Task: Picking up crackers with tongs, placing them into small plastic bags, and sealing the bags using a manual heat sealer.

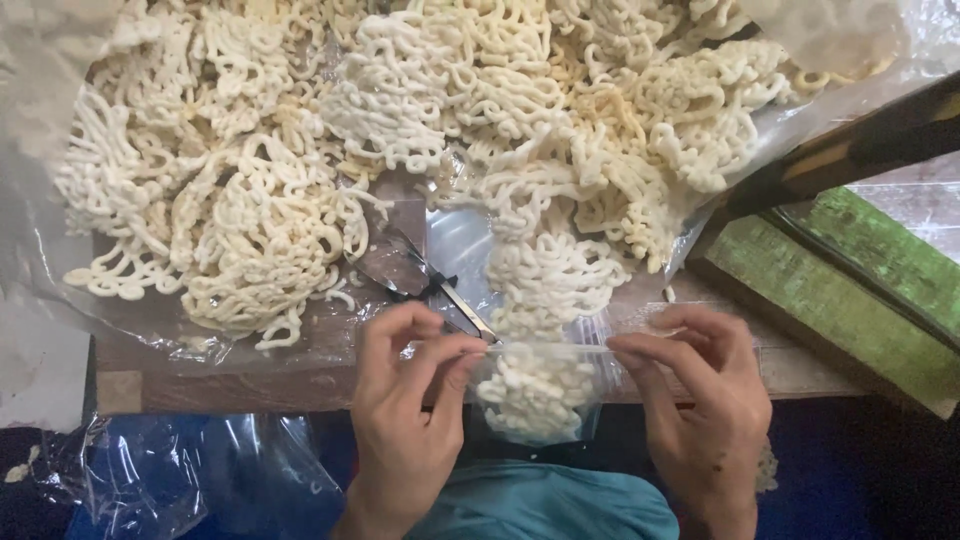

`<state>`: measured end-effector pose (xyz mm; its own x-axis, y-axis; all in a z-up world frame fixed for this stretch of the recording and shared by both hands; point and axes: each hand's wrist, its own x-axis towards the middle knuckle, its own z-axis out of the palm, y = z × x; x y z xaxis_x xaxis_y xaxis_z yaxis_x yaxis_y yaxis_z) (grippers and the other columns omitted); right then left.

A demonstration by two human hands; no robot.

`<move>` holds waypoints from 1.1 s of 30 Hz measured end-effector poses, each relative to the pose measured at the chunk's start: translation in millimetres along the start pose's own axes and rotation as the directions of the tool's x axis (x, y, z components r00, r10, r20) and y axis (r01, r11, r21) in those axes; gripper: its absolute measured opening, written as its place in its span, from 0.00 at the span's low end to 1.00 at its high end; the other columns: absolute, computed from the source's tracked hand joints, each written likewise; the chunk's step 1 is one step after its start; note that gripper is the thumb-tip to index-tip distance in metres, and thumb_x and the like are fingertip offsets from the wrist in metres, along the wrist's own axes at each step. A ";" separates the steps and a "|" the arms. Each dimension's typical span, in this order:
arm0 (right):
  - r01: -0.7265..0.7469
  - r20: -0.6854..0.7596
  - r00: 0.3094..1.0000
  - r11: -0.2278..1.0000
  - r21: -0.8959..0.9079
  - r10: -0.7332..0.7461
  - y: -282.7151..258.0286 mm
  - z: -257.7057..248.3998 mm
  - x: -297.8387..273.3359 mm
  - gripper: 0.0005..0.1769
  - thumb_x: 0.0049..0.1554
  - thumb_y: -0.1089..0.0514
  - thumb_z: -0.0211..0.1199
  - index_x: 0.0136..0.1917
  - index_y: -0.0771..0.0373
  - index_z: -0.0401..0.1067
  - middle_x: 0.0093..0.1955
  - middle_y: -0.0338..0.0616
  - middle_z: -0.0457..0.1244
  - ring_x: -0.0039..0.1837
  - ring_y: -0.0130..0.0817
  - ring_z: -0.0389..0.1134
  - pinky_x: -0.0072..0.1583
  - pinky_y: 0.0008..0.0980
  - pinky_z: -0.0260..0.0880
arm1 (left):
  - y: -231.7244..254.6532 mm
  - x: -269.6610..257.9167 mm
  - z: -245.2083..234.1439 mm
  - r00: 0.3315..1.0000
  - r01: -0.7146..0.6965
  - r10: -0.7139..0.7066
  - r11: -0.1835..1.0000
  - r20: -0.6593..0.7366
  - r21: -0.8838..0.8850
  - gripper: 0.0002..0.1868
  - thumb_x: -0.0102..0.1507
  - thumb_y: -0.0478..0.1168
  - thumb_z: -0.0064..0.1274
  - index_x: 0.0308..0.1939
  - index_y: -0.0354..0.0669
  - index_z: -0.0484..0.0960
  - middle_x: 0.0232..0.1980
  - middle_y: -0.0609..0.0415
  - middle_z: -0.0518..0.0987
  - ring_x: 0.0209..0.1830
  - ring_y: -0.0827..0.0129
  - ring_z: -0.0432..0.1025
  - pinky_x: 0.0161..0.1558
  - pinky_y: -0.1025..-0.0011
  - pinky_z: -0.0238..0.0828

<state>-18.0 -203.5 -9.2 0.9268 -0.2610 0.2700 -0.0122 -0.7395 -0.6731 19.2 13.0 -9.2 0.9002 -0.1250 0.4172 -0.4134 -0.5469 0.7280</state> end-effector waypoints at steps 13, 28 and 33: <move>-0.005 -0.137 0.988 0.919 0.394 0.064 23.7 -27.0 -4.5 0.02 0.60 0.69 0.61 0.44 0.69 0.73 0.42 0.51 0.68 0.47 0.38 0.70 0.54 0.30 0.70 | 23.7 11.5 46.6 0.991 0.118 -0.133 0.839 0.009 -0.531 0.02 0.67 0.30 0.51 0.44 0.37 0.76 0.41 0.47 0.78 0.43 0.64 0.78 0.49 0.74 0.79; -0.302 -0.397 0.732 0.785 0.540 0.554 94.2 -82.9 -9.4 0.11 0.60 0.67 0.67 0.57 0.69 0.75 0.49 0.46 0.70 0.49 0.24 0.70 0.53 0.17 0.70 | 100.2 54.3 146.5 0.903 0.429 -0.274 0.594 0.330 -0.681 0.07 0.62 0.36 0.61 0.42 0.37 0.85 0.40 0.51 0.85 0.43 0.70 0.80 0.48 0.78 0.79; -0.010 -0.486 0.700 0.688 0.726 0.524 116.8 -100.8 -7.6 0.06 0.64 0.63 0.64 0.54 0.66 0.72 0.45 0.44 0.68 0.43 0.26 0.69 0.49 0.18 0.74 | 130.9 64.4 174.5 0.912 0.406 -0.202 0.552 0.356 -0.728 0.05 0.64 0.35 0.59 0.42 0.38 0.84 0.39 0.52 0.85 0.41 0.72 0.80 0.46 0.77 0.80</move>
<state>-64.4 -350.4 -20.4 0.4596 -0.8715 0.1712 0.2547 -0.0554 -0.9654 47.0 -211.1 18.1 0.9537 -0.2982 0.0398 0.0376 0.2496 0.9676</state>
